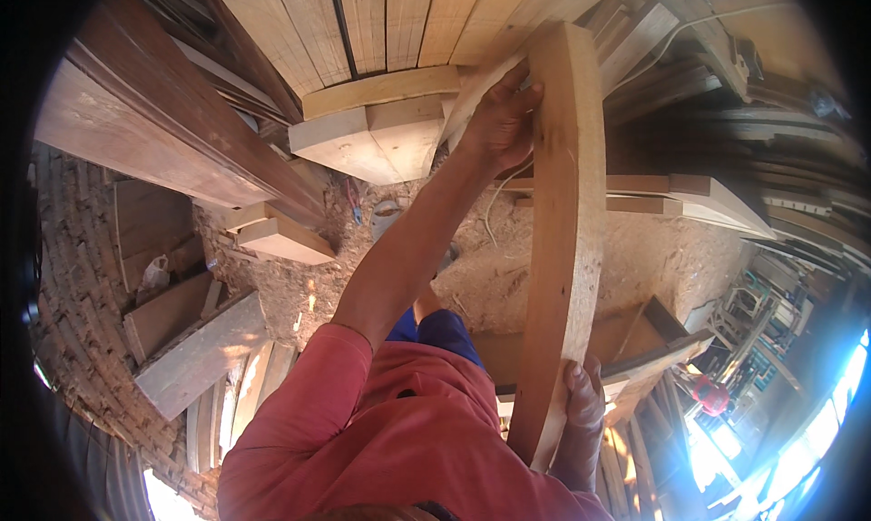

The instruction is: The person measures a wooden plank with a tape measure and marks it with a pencil. They then use a try square to draw straight lines on the plank. The person handles the plank and tools on a workbench in a woodworking shop.

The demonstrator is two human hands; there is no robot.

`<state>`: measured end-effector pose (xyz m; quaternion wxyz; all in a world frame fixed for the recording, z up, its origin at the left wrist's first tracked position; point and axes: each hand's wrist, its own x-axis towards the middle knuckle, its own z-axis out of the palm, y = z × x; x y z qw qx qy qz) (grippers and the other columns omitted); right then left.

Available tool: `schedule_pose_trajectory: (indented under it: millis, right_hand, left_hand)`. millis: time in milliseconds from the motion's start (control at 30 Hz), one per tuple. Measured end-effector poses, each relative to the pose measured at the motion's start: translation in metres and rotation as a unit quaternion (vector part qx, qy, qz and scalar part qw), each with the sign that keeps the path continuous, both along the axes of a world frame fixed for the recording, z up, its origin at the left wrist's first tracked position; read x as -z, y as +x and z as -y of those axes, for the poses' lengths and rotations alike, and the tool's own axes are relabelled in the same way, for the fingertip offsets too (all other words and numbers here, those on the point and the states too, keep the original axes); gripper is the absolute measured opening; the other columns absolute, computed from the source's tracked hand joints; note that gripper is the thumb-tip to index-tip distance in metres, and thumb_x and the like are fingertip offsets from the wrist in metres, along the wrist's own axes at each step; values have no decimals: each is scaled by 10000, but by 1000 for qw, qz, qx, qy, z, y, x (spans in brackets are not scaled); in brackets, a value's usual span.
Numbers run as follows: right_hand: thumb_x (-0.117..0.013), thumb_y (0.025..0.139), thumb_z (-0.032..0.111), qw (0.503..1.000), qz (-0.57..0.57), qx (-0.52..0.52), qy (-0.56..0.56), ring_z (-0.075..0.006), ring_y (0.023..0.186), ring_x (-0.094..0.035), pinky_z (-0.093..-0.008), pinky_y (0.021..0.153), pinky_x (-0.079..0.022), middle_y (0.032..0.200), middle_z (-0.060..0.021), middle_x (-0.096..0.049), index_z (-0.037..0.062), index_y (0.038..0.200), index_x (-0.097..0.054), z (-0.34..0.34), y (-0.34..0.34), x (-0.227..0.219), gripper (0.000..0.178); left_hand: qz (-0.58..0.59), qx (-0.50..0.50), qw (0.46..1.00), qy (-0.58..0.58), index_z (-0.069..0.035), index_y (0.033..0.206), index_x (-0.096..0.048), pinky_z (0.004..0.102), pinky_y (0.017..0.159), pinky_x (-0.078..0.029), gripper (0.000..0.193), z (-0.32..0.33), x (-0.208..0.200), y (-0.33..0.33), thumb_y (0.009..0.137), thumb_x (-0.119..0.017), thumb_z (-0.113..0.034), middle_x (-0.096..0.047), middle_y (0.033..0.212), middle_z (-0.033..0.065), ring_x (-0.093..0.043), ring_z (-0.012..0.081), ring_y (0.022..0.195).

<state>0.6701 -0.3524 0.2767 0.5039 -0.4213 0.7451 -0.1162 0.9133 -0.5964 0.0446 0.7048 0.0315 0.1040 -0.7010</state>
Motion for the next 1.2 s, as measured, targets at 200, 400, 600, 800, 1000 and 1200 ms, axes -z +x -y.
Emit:
schedule_pose_trajectory:
  millis: [200,400,600,800,1000,1200]
  right_hand:
    - [-674,1014,632,999,-26,-8,-25,-98,736,-371,-314,677,-293,773,62,-419,58,939,-600,-2,-2,3,584]
    - [-663,1040,579,999,-11,18,-24,-105,786,-402,-301,730,-340,818,40,-456,6,1090,-637,-8,-12,10,576]
    - [-658,1053,556,1000,2,-16,-10,-113,791,-446,-302,754,-398,831,26,-498,-7,1096,-672,-4,-22,15,564]
    - [-662,1065,556,986,160,-40,15,-126,944,-612,-326,822,-501,1013,-29,-726,-41,1240,-756,6,-25,26,629]
    - [-672,1073,536,983,178,34,-10,-157,1059,-690,-357,913,-549,1190,-73,-785,-27,1321,-756,-33,-50,59,621]
    - [-728,1041,444,965,198,174,-6,-148,960,-702,-338,841,-569,1172,-75,-789,2,1370,-732,-94,-105,62,551]
  left_hand:
    - [23,18,1000,-5,66,1538,-523,425,1127,-586,529,1,5,1,1054,-710,-39,-714,1380,192,-716,280,1240]
    - [32,15,999,-5,98,1508,-532,432,1145,-571,496,0,4,1,1064,-699,-50,-709,1380,203,-712,288,1245]
    - [78,12,997,-24,55,1535,-520,440,1145,-547,570,-1,4,1,1058,-740,-166,-683,1433,153,-669,256,1298]
    - [199,119,970,65,-60,1539,-545,449,1127,-536,520,-46,-19,-11,1137,-614,-383,-652,1447,103,-627,236,1333]
    - [347,313,881,67,-74,1478,-562,485,1016,-594,491,-148,-35,-64,1141,-614,-427,-691,1333,79,-679,218,1211]
    - [322,474,819,-21,-91,1465,-567,426,949,-615,488,-220,-11,-137,1087,-705,-367,-687,1243,77,-704,228,1046]
